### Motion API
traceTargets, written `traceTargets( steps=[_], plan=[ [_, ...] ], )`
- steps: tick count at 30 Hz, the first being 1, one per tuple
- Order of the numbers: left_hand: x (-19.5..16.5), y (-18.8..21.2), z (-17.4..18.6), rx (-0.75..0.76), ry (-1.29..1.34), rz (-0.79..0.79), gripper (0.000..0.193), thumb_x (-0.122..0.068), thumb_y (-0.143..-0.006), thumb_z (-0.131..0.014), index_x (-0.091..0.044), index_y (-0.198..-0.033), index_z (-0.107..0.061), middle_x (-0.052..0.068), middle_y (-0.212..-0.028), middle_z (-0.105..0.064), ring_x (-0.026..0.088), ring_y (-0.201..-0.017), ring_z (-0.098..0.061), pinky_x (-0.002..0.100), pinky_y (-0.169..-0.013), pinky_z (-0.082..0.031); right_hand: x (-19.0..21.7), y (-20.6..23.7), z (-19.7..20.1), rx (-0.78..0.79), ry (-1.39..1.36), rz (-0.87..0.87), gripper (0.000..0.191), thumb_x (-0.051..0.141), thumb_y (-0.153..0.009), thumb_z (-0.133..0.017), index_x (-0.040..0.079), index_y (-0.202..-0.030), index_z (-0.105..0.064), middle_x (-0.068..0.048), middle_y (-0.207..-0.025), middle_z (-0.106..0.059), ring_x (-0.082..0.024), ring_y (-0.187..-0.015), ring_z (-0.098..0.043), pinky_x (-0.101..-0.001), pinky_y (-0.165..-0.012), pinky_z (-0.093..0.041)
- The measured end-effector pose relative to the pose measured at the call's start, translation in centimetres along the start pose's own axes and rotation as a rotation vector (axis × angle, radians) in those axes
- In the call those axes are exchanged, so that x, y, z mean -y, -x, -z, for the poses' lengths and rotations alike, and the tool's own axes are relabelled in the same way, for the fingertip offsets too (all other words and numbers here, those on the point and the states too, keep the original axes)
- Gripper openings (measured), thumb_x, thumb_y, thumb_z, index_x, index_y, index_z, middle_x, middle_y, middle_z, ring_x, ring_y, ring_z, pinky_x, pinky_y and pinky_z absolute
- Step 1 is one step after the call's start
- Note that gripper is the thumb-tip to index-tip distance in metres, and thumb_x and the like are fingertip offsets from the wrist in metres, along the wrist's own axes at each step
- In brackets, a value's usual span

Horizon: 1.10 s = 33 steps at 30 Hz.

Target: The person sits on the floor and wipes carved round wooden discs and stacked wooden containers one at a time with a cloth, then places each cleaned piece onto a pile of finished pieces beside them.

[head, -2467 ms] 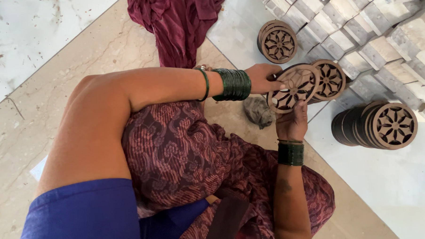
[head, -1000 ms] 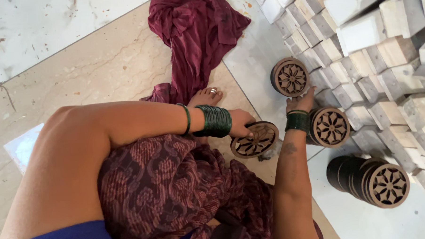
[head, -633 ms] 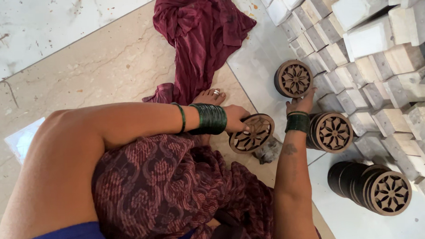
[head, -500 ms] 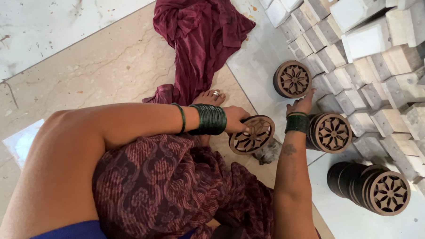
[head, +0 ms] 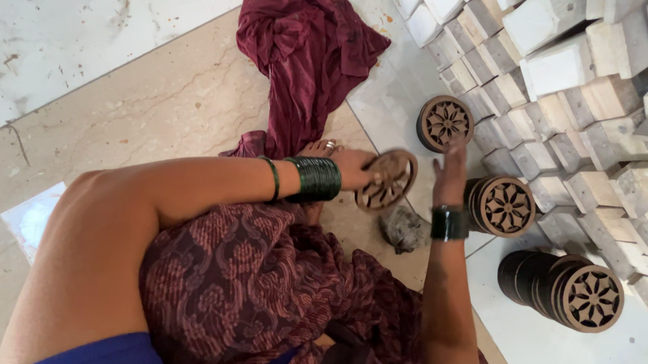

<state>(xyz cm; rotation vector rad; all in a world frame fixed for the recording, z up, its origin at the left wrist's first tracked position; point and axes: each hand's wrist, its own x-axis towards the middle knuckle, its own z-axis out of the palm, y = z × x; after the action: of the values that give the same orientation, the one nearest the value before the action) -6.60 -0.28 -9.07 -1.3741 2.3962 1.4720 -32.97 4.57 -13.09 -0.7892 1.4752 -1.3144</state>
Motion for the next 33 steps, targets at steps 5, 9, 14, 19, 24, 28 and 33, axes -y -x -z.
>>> traceTargets(
  steps=[5, 9, 14, 19, 24, 28, 33],
  plan=[
    [0.3, -0.2, 0.7, -0.100, 0.148, -0.020, 0.045, -0.039, -0.095, -0.061, -0.005, -0.124, -0.065, 0.022, -0.113, -0.072, 0.039, -0.109, -0.068, 0.049, -0.097, -0.051, 2.2, 8.4, -3.5, 0.459, 0.308, 0.306, 0.128, 0.034, -0.076, -0.086, 0.013, -0.173, -0.004, -0.017, -0.181, -0.008, -0.036, -0.167, -0.015, -0.0524, -0.133, -0.025],
    [-0.2, 0.1, 0.6, -0.070, 0.096, -0.010, 0.047, -0.042, -0.095, -0.062, -0.006, -0.125, -0.064, 0.022, -0.114, -0.072, 0.039, -0.110, -0.067, 0.049, -0.097, -0.051, 3.5, 11.3, -5.7, 0.372, 0.716, 0.341, 0.144, 0.035, -0.058, -0.100, 0.011, -0.165, -0.007, -0.024, -0.171, 0.004, -0.041, -0.159, -0.012, -0.0510, -0.118, -0.040],
    [-0.6, 0.5, 0.8, -0.038, 0.091, 0.010, 0.050, -0.047, -0.094, -0.062, -0.008, -0.126, -0.067, 0.018, -0.112, -0.075, 0.035, -0.109, -0.071, 0.046, -0.100, -0.052, 2.5, 11.9, -6.4, 0.235, 0.746, 0.431, 0.133, 0.034, -0.066, -0.100, 0.010, -0.166, -0.016, -0.025, -0.172, -0.007, -0.044, -0.160, -0.020, -0.0508, -0.119, -0.046],
    [0.9, -0.1, -0.3, -0.042, 0.130, 0.026, 0.063, -0.050, -0.092, -0.061, -0.008, -0.139, -0.054, 0.020, -0.120, -0.071, 0.036, -0.116, -0.067, 0.046, -0.104, -0.049, -1.5, 9.9, -5.4, 0.099, 0.711, 0.382, 0.122, 0.035, -0.074, -0.096, 0.007, -0.165, -0.020, -0.029, -0.167, -0.015, -0.046, -0.154, -0.032, -0.0497, -0.118, -0.047],
    [7.4, 1.2, -2.2, -0.313, -0.452, -0.118, 0.073, -0.054, -0.086, -0.069, -0.007, -0.138, -0.049, 0.022, -0.146, -0.051, 0.042, -0.138, -0.044, 0.053, -0.110, -0.038, -4.6, 3.5, -2.5, -0.118, 0.869, 0.408, 0.118, 0.039, -0.076, -0.098, 0.009, -0.164, -0.027, -0.030, -0.165, -0.022, -0.051, -0.153, -0.029, -0.0565, -0.126, -0.035],
    [11.0, 0.3, -3.1, -0.266, -0.570, -0.175, 0.072, -0.044, -0.088, -0.068, -0.008, -0.145, -0.043, 0.023, -0.150, -0.044, 0.042, -0.138, -0.044, 0.055, -0.107, -0.041, -4.1, -1.5, -0.6, -0.230, 0.826, 0.325, 0.119, 0.044, -0.074, -0.097, 0.012, -0.164, -0.027, -0.036, -0.165, -0.017, -0.052, -0.152, -0.027, -0.0561, -0.124, -0.035],
    [10.7, 0.0, -2.9, -0.263, -0.558, -0.177, 0.067, -0.040, -0.085, -0.066, -0.008, -0.139, -0.043, 0.023, -0.141, -0.048, 0.042, -0.128, -0.049, 0.054, -0.100, -0.045, -2.7, -5.2, 0.0, -0.287, 0.934, 0.267, 0.117, 0.046, -0.078, -0.096, 0.013, -0.166, -0.027, -0.037, -0.166, -0.014, -0.055, -0.153, -0.020, -0.0604, -0.121, -0.029]
  ],
)
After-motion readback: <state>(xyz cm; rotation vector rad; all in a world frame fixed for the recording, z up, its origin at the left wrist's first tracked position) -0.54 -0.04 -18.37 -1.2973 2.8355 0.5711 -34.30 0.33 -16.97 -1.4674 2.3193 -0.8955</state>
